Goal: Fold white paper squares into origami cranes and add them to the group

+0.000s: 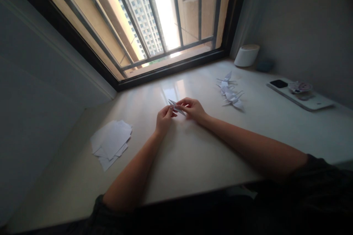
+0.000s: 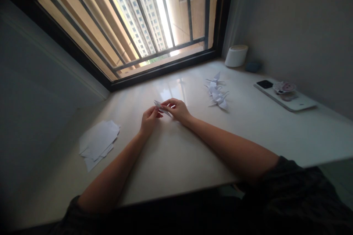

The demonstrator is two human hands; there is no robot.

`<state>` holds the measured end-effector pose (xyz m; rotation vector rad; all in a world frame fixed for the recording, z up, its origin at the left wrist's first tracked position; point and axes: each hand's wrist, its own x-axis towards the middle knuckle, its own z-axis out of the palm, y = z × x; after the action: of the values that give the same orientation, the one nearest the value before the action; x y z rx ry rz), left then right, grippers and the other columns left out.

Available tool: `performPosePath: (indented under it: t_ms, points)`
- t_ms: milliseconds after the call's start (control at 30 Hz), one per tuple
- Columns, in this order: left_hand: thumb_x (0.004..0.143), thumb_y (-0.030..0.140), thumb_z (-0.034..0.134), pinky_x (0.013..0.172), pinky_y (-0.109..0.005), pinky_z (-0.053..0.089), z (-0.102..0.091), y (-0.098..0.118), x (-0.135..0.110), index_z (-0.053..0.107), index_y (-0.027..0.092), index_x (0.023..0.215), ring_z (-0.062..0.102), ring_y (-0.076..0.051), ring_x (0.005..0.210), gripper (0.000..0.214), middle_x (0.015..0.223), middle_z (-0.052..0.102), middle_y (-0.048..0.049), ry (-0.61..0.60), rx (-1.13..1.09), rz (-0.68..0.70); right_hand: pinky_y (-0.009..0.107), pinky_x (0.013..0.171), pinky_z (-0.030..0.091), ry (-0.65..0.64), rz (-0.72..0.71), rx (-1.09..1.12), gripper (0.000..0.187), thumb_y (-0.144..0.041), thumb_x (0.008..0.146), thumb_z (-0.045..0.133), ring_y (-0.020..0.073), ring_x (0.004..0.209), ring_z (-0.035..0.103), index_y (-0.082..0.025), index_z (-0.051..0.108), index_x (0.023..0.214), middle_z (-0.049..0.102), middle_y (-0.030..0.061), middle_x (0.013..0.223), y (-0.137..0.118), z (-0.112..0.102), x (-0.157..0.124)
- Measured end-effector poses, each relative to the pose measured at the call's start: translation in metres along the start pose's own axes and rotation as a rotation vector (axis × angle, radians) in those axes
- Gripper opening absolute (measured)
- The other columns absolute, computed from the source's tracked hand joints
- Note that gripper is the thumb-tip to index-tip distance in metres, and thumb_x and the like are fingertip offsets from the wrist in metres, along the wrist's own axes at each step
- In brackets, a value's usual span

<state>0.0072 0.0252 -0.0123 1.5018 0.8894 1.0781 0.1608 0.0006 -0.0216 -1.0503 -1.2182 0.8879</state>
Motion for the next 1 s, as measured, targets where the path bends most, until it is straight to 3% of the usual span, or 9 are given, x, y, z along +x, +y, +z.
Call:
performPosePath:
  t_ms: [167,567,733,1000]
  points:
    - [0.08,0.052,0.062,0.059,-0.026,0.046,0.0013,0.0009,-0.0021,0.07,0.017,0.075,0.056,-0.013,0.058,0.036,0.069,0.066,-0.0045,-0.021,0.03,0.015,0.025,0.052,0.043,0.042,0.026,-0.032,0.039,-0.054,0.063,0.077,0.0135,0.061,0.057,-0.018,0.071,0.077,0.069,0.0041,0.074,-0.0026,-0.0001,-0.0015]
    - [0.079,0.056,0.061,0.059,-0.025,0.046,-0.0006,-0.0015,-0.0003,0.069,0.016,0.07,0.057,-0.013,0.058,0.042,0.062,0.063,-0.0021,0.016,0.044,0.01,0.026,0.058,0.044,0.02,-0.088,-0.19,0.036,-0.055,0.07,0.071,0.0128,0.06,0.056,-0.019,0.072,0.076,0.07,0.0032,0.074,-0.0051,0.0003,-0.0038]
    - [0.079,0.053,0.063,0.059,-0.025,0.046,0.001,0.0006,-0.0015,0.069,0.016,0.066,0.056,-0.012,0.056,0.039,0.057,0.062,-0.0014,0.093,0.046,-0.001,0.027,0.059,0.045,-0.013,-0.111,-0.195,0.033,-0.053,0.074,0.069,0.0136,0.063,0.058,-0.021,0.071,0.083,0.071,0.0032,0.079,-0.0083,0.0018,-0.0061]
    - [0.079,0.052,0.063,0.059,-0.026,0.048,-0.0001,-0.0022,-0.0013,0.072,0.016,0.073,0.058,-0.013,0.058,0.038,0.065,0.067,-0.0039,0.048,0.072,0.037,0.027,0.057,0.044,0.023,-0.083,-0.14,0.036,-0.054,0.072,0.071,0.0136,0.062,0.057,-0.019,0.074,0.082,0.071,0.0051,0.077,-0.0051,0.002,-0.005]
